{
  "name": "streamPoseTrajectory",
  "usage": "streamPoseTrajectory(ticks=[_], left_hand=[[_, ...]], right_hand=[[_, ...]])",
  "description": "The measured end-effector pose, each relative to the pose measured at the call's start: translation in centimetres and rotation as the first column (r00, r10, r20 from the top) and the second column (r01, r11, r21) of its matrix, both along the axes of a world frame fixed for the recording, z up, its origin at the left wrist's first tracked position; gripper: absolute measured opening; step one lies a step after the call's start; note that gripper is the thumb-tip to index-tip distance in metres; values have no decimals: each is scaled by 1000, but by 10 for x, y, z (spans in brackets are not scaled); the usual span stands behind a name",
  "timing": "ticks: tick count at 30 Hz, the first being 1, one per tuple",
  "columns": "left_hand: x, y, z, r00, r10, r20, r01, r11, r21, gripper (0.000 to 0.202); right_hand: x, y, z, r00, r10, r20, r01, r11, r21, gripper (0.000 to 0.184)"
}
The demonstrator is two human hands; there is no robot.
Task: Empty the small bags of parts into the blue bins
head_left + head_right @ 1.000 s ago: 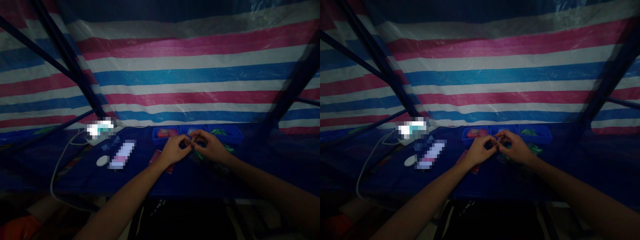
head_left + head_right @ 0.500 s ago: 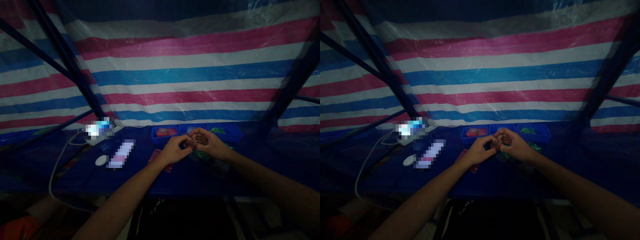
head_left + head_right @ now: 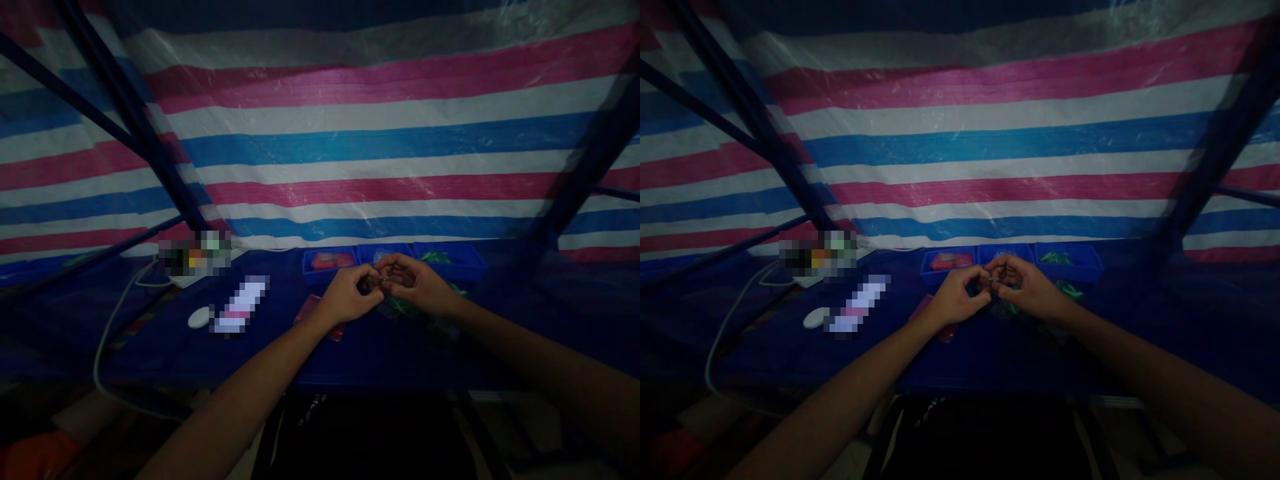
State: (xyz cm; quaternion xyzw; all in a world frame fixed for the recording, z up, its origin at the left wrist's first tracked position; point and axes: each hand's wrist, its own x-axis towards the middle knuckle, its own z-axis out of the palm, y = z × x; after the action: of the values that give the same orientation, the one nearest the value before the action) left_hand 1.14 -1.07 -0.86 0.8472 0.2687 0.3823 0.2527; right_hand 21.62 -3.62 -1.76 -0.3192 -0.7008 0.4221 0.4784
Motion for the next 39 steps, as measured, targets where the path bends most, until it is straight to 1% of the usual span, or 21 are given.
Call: streamPoseTrajectory(ticks=[2, 5, 8, 11, 14, 17, 20, 23, 27, 30, 35, 37, 39], left_hand=[[0, 0, 0, 1000, 8, -10, -8, 1000, 25, 3], [0, 0, 1, 1000, -3, -12, 4, 999, 48, 6], [-1, -1, 3, 1000, -11, -15, 12, 997, 77, 7], [-1, -2, 5, 999, -10, -31, 13, 995, 94, 5], [-2, -2, 6, 999, -10, -42, 15, 994, 106, 6], [-2, -2, 7, 999, -11, -41, 16, 992, 122, 13], [-1, 0, 6, 998, 27, -54, -20, 991, 134, 14], [0, 0, 4, 994, 78, -79, -66, 987, 145, 12], [1, -1, 3, 990, 103, -96, -85, 980, 179, 10], [2, -1, 2, 987, 98, -124, -69, 974, 215, 8], [4, 0, -2, 984, 73, -163, -29, 966, 256, 8], [5, 0, -2, 984, 62, -168, -14, 962, 272, 9], [5, -1, -1, 984, 44, -170, 5, 961, 278, 11]], right_hand=[[-1, 0, -1, 1000, -13, 11, 13, 1000, 26, 33], [-2, 0, -3, 999, -40, 9, 40, 997, 63, 31], [-2, -1, -4, 998, -63, -3, 63, 995, 71, 31], [-2, -1, 1, 998, -53, 31, 51, 997, 66, 32], [-2, 1, 10, 993, -47, 112, 38, 996, 82, 32], [0, 4, 19, 966, -112, 235, 70, 981, 179, 33], [3, 6, 23, 932, -185, 311, 91, 952, 291, 35], [5, 8, 18, 919, -207, 335, 87, 936, 340, 38], [9, 12, 8, 939, -171, 298, 62, 937, 345, 39], [13, 13, 4, 936, -166, 312, 48, 934, 354, 38], [17, 7, 4, 932, -138, 337, 25, 947, 320, 40], [18, 5, 4, 931, -127, 341, 13, 948, 318, 39], [19, 4, 1, 934, -139, 329, 27, 946, 322, 38]])
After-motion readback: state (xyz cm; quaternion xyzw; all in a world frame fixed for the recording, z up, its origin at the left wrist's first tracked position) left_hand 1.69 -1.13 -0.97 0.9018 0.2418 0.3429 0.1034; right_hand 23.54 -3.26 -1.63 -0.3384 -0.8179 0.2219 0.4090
